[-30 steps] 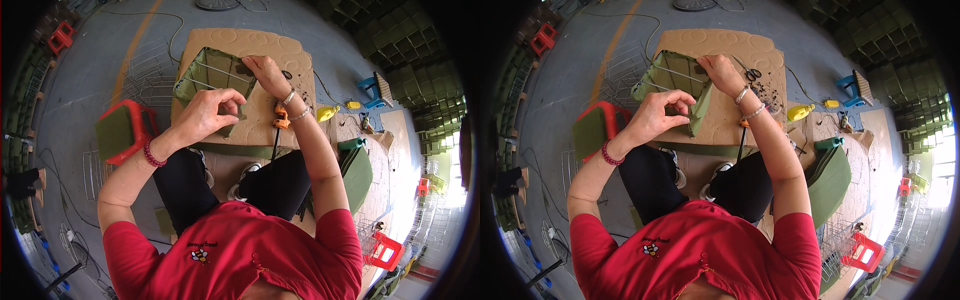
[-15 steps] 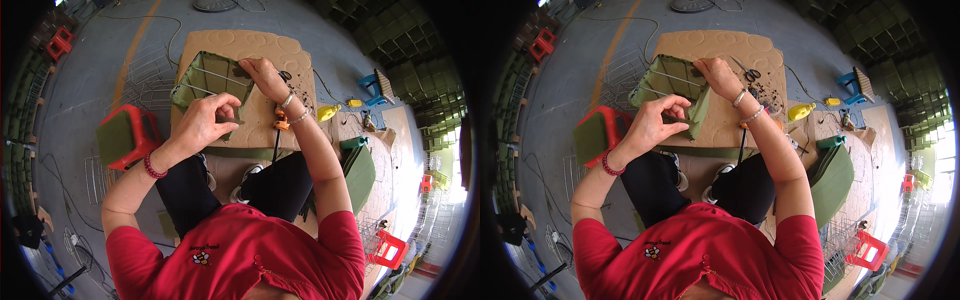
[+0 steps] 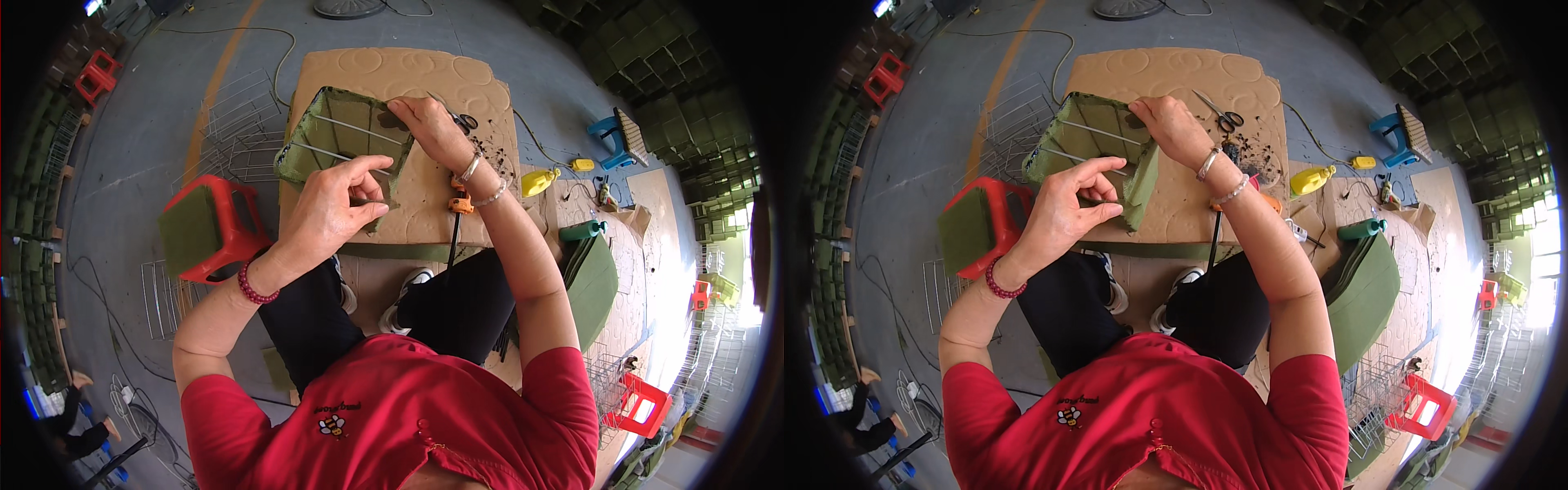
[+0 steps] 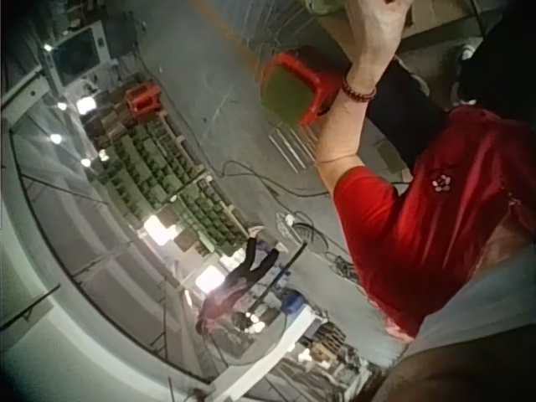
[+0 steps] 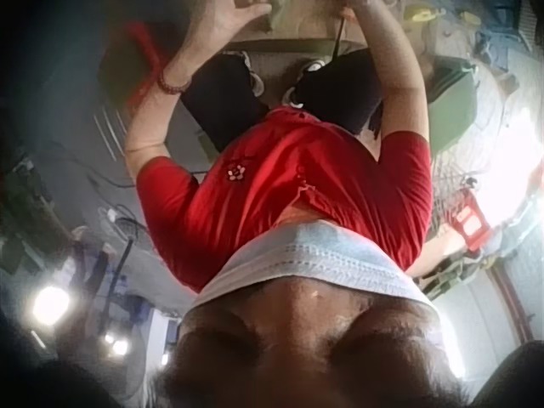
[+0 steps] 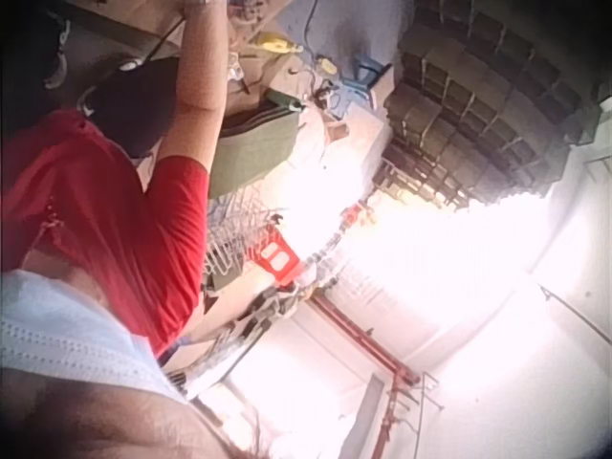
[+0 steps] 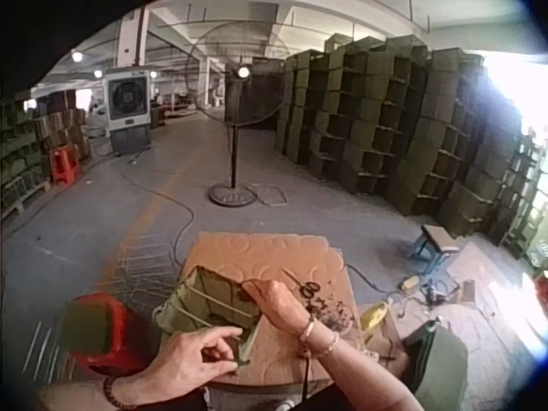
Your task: The worker uses a hot glue gun to assemble a green fabric-covered frame, applying glue to edges and pressing the fabric into place.
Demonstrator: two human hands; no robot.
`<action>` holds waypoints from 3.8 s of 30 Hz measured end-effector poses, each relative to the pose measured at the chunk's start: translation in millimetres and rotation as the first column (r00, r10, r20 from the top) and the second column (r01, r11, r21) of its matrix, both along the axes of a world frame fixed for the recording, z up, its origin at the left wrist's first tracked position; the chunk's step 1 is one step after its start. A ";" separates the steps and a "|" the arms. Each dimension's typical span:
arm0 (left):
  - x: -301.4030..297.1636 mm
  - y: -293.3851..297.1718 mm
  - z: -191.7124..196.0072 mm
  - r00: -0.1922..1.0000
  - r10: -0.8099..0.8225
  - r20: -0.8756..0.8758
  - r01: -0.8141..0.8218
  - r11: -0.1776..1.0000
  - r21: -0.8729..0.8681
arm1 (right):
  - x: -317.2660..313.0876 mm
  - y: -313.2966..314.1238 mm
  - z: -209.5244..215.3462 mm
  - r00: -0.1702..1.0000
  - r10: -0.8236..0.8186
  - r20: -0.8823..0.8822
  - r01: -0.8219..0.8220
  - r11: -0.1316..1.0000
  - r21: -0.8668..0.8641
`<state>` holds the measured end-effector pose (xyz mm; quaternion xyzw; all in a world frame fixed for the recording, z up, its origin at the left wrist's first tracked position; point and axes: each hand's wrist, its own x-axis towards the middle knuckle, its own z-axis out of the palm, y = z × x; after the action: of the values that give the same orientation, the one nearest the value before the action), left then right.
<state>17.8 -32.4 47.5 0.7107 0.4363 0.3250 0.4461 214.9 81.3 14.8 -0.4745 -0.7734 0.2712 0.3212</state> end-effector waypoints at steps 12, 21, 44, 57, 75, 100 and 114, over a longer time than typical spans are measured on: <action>3.6 -15.2 -6.3 0.986 0.168 0.017 -0.159 0.890 0.428 | 1.5 1.5 -2.1 1.000 0.015 -0.009 -0.015 1.000 0.016; 12.4 -14.7 -17.5 0.990 0.142 0.006 -0.133 0.911 0.391 | 2.2 3.0 -5.8 1.000 0.009 0.012 -0.010 0.997 0.078; 8.0 -24.2 -13.0 0.926 0.377 0.006 -0.202 0.480 0.854 | 3.7 -1.7 -6.4 0.996 0.013 0.086 -0.023 0.993 0.116; -22.0 -10.2 -61.0 0.958 0.265 0.109 -0.193 0.316 0.929 | 18.1 -124.0 -45.0 0.969 0.209 0.129 -0.229 0.581 0.781; 8.8 -18.4 -14.6 0.958 0.248 -0.144 -0.087 0.730 0.678 | -17.5 6.4 11.1 0.982 0.103 0.160 -0.121 0.987 0.106; 3.1 -6.4 -8.7 0.976 0.207 -0.069 -0.179 0.940 0.289 | 0.6 -105.9 -6.0 0.944 0.295 0.145 -0.284 0.512 0.811; 0.4 -15.0 -21.3 0.919 0.394 -0.022 -0.300 0.733 0.611 | 2.2 -91.7 -0.8 0.905 0.337 0.260 -0.422 0.624 0.657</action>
<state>18.2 -47.4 26.1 0.7423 0.4690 0.4686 0.0969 217.1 -10.4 14.1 -0.1573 -0.9164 -0.0076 0.3680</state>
